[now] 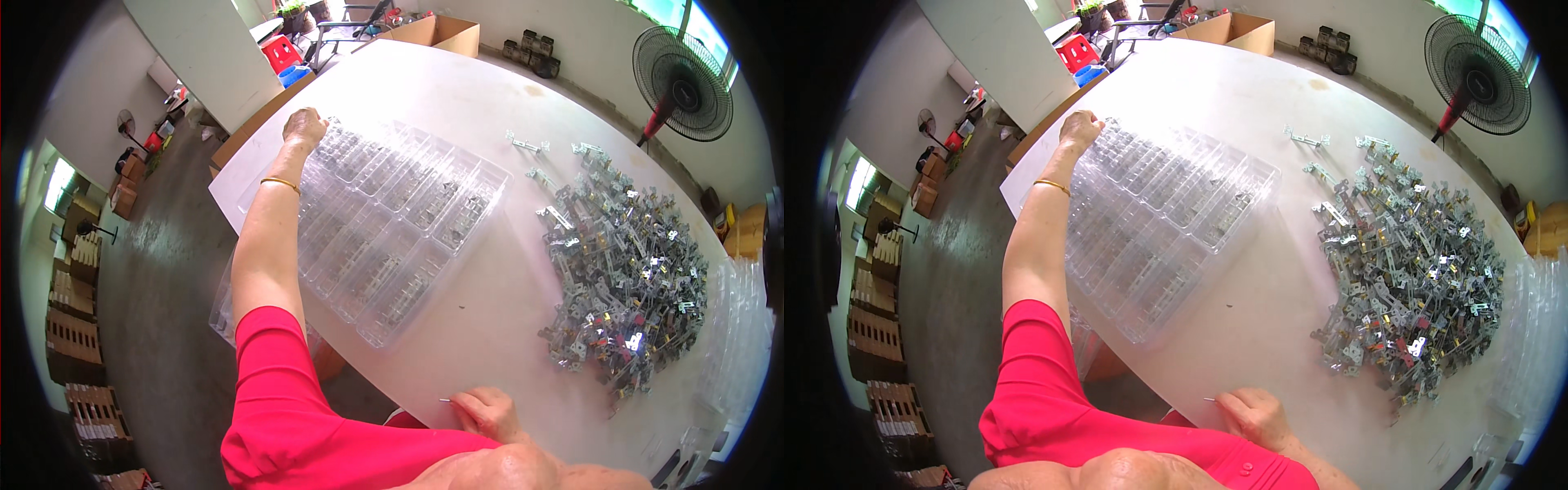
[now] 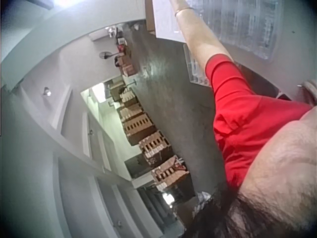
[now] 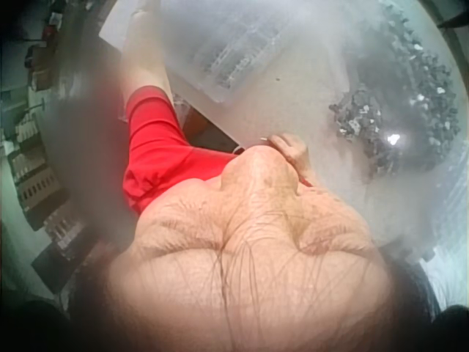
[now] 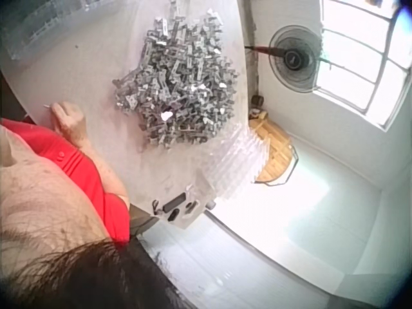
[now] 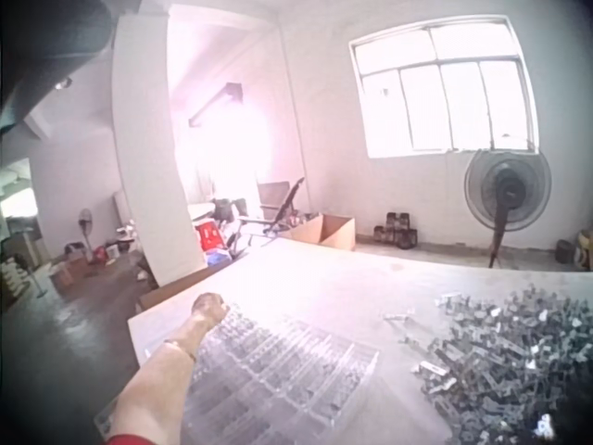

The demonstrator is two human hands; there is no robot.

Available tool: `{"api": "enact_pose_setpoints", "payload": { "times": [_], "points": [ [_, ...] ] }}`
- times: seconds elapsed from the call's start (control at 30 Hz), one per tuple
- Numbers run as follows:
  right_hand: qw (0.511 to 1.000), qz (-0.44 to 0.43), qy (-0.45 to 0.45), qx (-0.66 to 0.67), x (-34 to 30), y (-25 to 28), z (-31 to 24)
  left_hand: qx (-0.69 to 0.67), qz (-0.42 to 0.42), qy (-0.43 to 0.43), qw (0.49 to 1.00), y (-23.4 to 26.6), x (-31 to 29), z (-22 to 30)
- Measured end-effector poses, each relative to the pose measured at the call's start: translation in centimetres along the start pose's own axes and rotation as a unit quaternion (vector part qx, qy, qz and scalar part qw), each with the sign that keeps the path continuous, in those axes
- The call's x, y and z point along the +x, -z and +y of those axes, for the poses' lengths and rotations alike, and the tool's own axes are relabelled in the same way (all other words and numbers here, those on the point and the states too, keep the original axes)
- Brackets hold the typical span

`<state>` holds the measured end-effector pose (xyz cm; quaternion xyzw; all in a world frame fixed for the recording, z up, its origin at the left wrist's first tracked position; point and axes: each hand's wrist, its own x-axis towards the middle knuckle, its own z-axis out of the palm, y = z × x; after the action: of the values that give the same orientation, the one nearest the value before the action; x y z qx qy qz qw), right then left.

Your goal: The person assembles metal components by hand, fitting small parts together and placing the assembled pieces into compartments of a clear plastic tray.

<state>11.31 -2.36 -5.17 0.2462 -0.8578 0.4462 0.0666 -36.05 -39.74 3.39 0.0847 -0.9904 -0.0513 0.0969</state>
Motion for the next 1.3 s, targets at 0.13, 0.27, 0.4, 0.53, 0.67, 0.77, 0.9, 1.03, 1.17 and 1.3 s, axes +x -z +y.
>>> {"api": "enact_pose_setpoints", "payload": {
  "times": [0.13,0.27,0.4,0.53,0.67,0.77,0.9,1.03,1.17,1.3],
  "points": [
    [1.0,-0.002,-0.026,-0.007,-0.3,0.0,0.0,0.031,0.031,-0.056,0.997,-1.5,0.7,0.4],
    [1.0,-0.023,-0.001,-0.015,-0.2,0.1,-0.1,0.03,0.089,-0.167,0.981,-0.2,2.2,-2.9],
    [1.0,0.002,0.017,-0.022,0.3,-0.4,0.4,-0.03,0.132,-0.237,0.962,5.1,-1.7,0.1],
    [0.997,0.032,0.067,-0.036,-0.1,-0.6,1.0,-0.143,0.136,-0.319,0.927,10.0,-13.0,8.4],
    [0.994,0.031,0.089,-0.056,-0.9,-0.7,0.9,-0.191,0.178,-0.451,0.853,13.6,-27.0,14.0],
    [0.989,0.04,0.132,-0.046,-1.4,-1.1,0.8,-0.252,0.133,-0.518,0.807,13.2,-35.1,16.3],
    [0.982,0.023,0.181,-0.052,-1.7,-1.2,0.6,-0.356,0.03,-0.479,0.802,8.6,-39.6,20.1],
    [0.981,-0.002,0.189,-0.05,-2.2,-1.2,0.5,-0.402,-0.081,-0.376,0.831,2.7,-38.7,24.6],
    [0.982,-0.013,0.188,-0.034,-2.6,-1.7,0.8,-0.359,-0.157,-0.314,0.865,-1.3,-37.8,27.3],
    [0.981,0.018,0.189,-0.033,-2.7,-2.0,0.9,-0.311,-0.17,-0.31,0.882,-3.1,-37.5,28.9]
  ]
}}
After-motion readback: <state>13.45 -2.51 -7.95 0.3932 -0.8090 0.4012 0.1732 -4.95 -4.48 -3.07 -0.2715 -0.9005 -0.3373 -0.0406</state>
